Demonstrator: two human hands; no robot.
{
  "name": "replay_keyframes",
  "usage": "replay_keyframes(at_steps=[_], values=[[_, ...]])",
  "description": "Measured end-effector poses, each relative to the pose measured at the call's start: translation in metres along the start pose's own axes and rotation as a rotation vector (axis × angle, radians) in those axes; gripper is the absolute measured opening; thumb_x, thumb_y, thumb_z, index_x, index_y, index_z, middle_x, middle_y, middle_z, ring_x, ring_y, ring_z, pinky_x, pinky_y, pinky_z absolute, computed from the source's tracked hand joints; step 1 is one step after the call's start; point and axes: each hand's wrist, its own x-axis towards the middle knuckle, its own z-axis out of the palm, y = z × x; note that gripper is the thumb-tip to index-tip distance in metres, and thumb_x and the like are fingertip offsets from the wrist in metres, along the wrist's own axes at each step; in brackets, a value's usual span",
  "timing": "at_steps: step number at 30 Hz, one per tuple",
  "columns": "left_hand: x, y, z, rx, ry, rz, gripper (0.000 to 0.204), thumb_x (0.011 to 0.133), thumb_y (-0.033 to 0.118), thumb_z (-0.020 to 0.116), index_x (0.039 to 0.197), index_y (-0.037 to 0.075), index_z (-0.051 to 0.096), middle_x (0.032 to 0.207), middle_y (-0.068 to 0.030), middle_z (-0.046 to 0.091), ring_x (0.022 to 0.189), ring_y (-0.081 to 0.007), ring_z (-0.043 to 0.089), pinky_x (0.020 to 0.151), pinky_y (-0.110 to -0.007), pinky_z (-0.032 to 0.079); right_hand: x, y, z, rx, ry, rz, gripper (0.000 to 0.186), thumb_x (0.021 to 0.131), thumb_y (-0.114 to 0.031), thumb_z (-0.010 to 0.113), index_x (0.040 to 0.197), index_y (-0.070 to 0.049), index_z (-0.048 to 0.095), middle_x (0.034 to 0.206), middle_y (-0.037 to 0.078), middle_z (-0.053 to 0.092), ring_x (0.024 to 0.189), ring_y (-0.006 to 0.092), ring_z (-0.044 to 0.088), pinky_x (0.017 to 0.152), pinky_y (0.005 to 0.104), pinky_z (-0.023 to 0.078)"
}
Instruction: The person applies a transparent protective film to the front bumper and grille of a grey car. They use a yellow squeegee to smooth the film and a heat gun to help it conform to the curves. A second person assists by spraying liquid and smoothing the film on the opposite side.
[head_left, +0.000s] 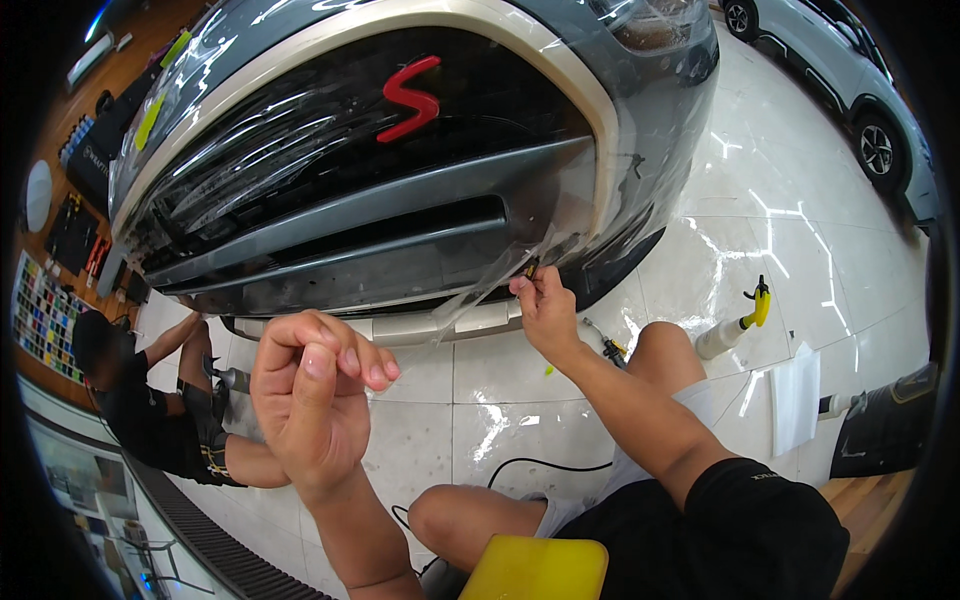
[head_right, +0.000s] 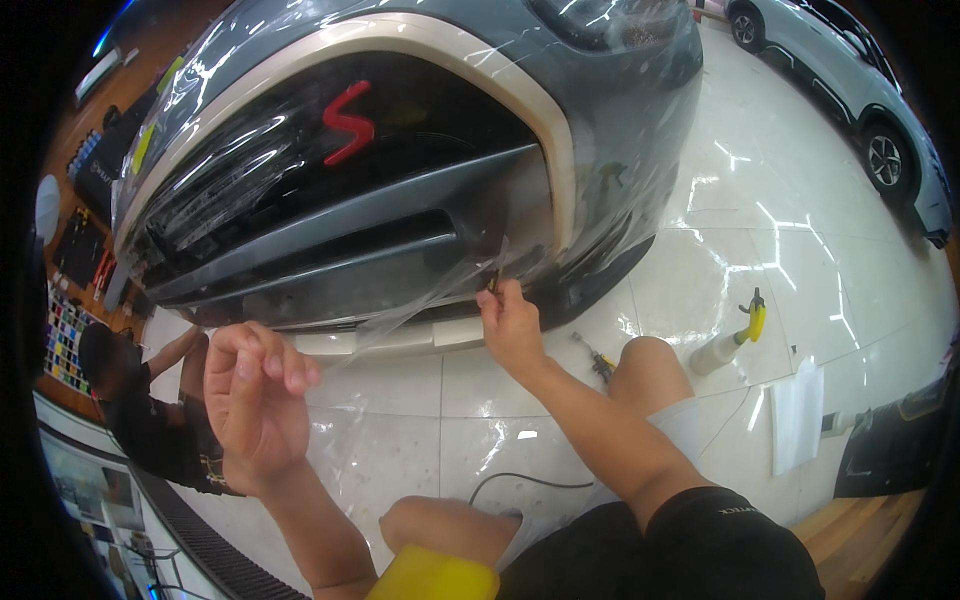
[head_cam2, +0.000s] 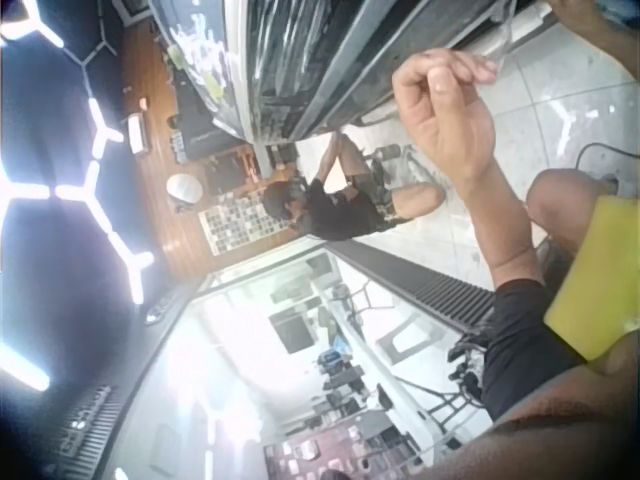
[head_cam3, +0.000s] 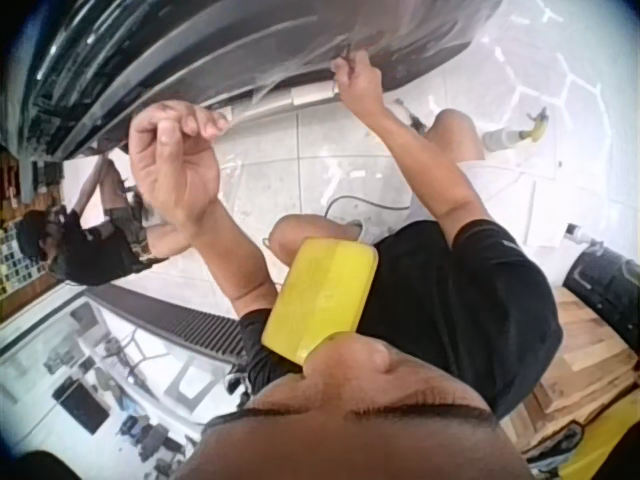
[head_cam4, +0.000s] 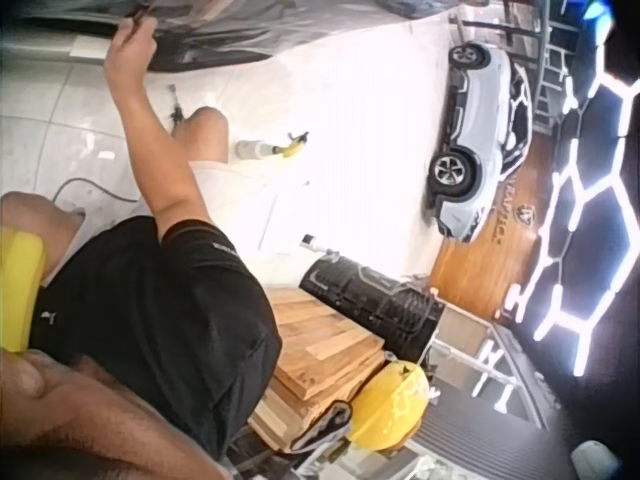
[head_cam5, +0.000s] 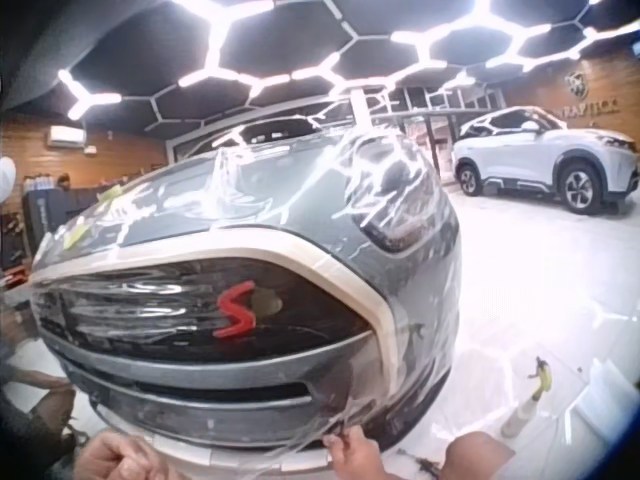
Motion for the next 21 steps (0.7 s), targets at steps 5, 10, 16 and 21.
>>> replay_keyframes(at_steps=[5,10,16,21], values=[[-0.01,0.007,-0.006,0.048,-0.005,-0.004,0.012,0.095,0.011,0.049,0.097,0.0,0.047,0.078,-0.0092,0.05,0.064,-0.0163,0.054,0.064,-0.034,0.051,-0.01,0.005,0.018,0.126,-0.001,0.031,0.014,0.091,-0.009,0.053,0.097,0.003,0.05,0.084,0.016,0.068,0.076,0.0266,0.068,0.068,0.0322,0.052],[-0.02,0.014,-0.013,0.088,0.007,-0.015,0.012,0.094,0.011,0.049,0.096,-0.001,0.046,0.077,-0.0094,0.049,0.062,-0.0161,0.053,0.062,-0.034,0.051,-0.017,-0.004,0.037,0.191,0.009,0.061,0.005,0.092,-0.001,0.05,0.091,0.001,0.046,0.085,0.01,0.067,0.066,0.0087,0.057,0.061,0.0229,0.046],[-0.031,0.023,-0.019,0.129,0.026,-0.032,0.012,0.094,0.01,0.05,0.094,-0.001,0.046,0.075,-0.0092,0.049,0.06,-0.0158,0.052,0.059,-0.033,0.05,-0.022,-0.001,0.063,0.243,0.007,0.096,0.005,0.092,-0.002,0.05,0.096,0.001,0.049,0.088,0.01,0.067,0.073,0.0109,0.061,0.064,0.0238,0.047],[-0.04,0.027,-0.032,0.142,0.056,-0.039,0.013,0.093,0.011,0.051,0.093,-0.001,0.046,0.076,-0.0087,0.048,0.06,-0.0148,0.052,0.058,-0.032,0.05,-0.022,0.0,0.072,0.269,-0.018,0.084,0.007,0.092,-0.003,0.051,0.098,0.001,0.05,0.088,0.01,0.067,0.078,0.0118,0.063,0.067,0.024,0.049]])
